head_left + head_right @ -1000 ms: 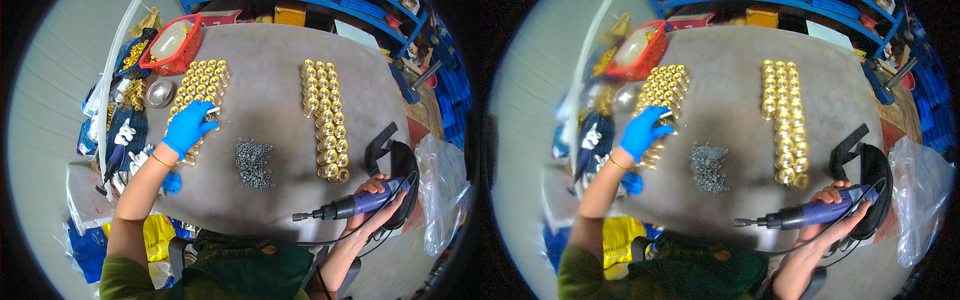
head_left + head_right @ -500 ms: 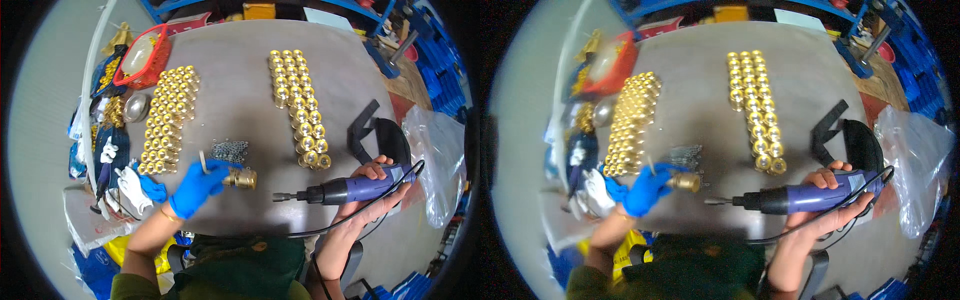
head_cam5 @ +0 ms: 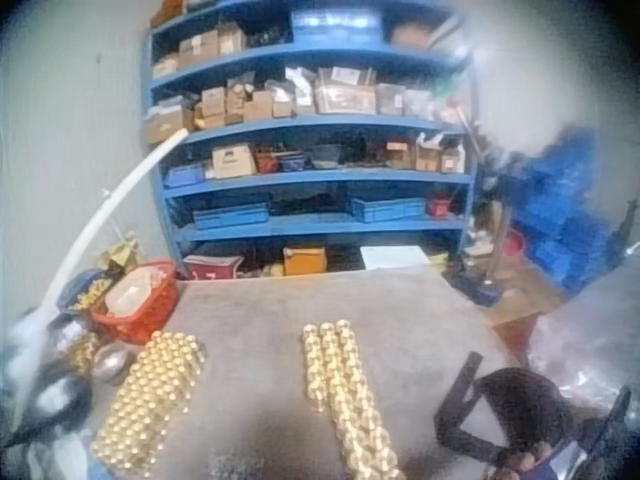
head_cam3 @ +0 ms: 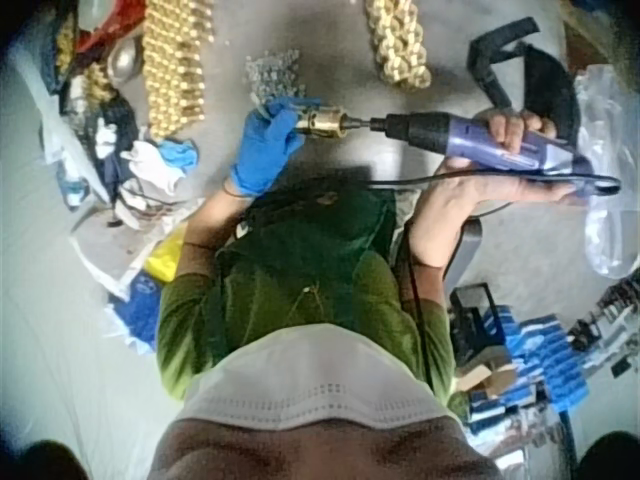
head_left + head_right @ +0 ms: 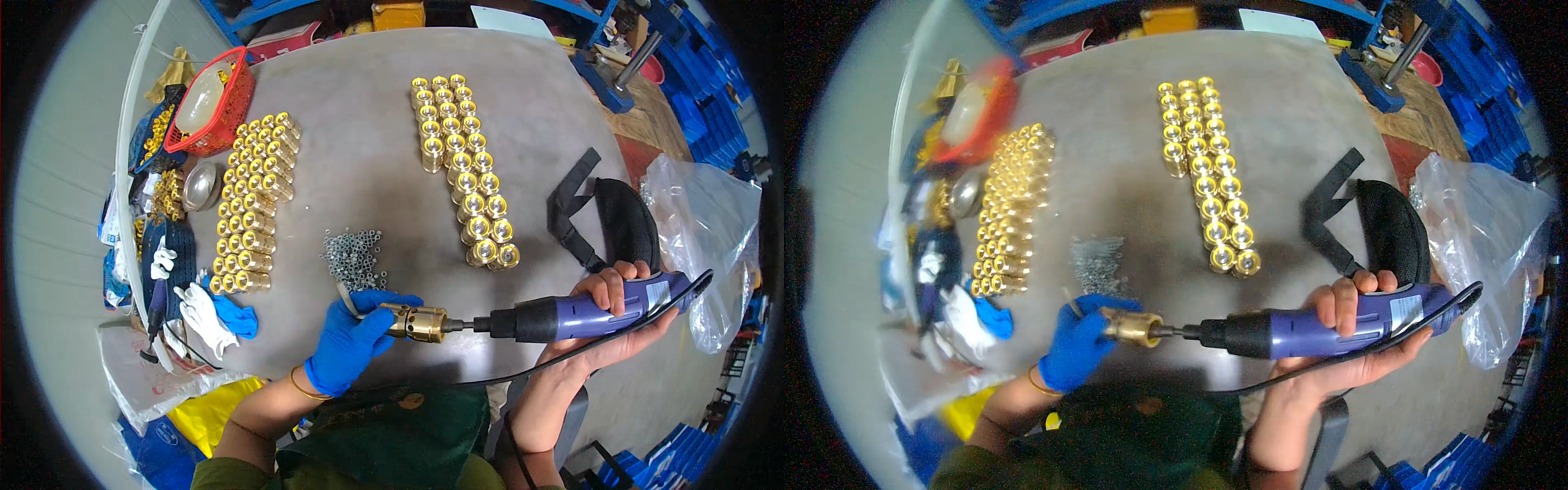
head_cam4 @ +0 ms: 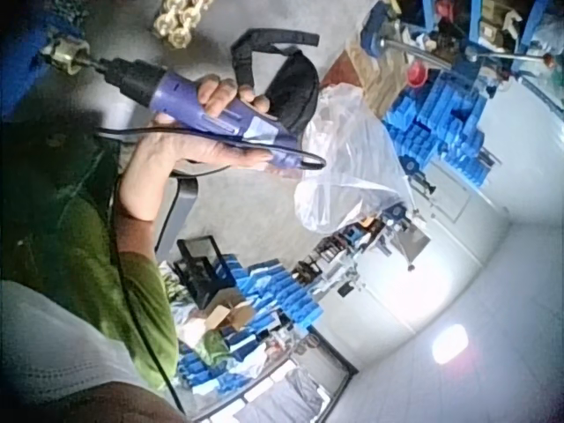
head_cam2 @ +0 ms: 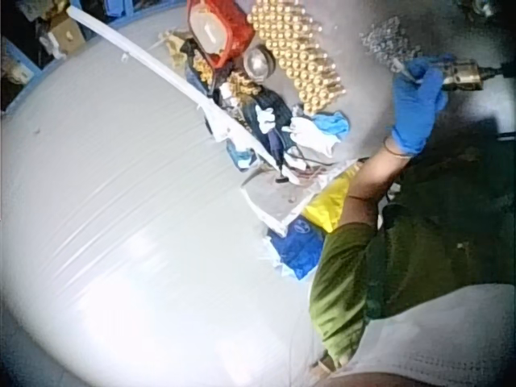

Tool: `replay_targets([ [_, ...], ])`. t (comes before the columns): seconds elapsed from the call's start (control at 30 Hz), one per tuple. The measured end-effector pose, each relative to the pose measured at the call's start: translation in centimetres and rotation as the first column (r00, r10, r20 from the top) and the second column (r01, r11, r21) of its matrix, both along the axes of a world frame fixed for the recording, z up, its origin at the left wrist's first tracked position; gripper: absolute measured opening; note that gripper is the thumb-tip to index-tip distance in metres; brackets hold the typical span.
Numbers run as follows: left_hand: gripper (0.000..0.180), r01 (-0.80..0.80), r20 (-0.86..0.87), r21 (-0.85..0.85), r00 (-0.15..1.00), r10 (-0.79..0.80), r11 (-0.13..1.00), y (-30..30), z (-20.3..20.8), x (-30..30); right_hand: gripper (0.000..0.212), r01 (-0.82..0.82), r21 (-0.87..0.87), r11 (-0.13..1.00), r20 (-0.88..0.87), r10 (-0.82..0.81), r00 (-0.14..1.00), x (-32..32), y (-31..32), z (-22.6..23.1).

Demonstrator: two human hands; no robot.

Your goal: Assembling small metal parts into a larger cylindrical unit using an electric screwdriver.

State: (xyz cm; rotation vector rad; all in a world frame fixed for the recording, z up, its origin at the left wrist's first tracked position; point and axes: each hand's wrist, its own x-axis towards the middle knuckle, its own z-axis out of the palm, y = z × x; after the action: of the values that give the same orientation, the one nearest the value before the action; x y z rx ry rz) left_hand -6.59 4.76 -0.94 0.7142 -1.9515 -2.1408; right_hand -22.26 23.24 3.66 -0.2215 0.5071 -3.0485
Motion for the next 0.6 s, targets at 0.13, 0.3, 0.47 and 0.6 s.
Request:
replay_targets([
  [0.13, 0.028, -0.052, 0.02, 0.173, 0.999, 0.049, 0.983, 0.3, 0.1, -0.1, 0.051, 0.011, -0.002, 1.0, -0.023, -0.011, 1.0, 0.1, -0.1, 0.1],
  [0.3, 0.028, -0.048, 0.029, 0.236, 0.999, 0.043, 0.97, 0.5, 0.0, -0.3, 0.051, 0.044, 0.03, 0.999, -0.013, -0.043, 0.999, -0.2, -0.1, -0.1],
  [0.47, 0.028, -0.049, -0.042, 0.029, 0.998, 0.05, 0.998, 0.8, -0.6, -0.6, 0.051, 0.044, 0.046, 0.998, -0.017, -0.043, 0.999, -0.6, -0.1, -0.9],
  [0.6, 0.029, -0.053, -0.049, -0.026, 0.997, 0.052, 0.998, 0.8, -0.4, -1.0, 0.051, 0.065, 0.045, 0.997, -0.012, -0.065, 0.998, -0.7, 0.0, -1.3],
])
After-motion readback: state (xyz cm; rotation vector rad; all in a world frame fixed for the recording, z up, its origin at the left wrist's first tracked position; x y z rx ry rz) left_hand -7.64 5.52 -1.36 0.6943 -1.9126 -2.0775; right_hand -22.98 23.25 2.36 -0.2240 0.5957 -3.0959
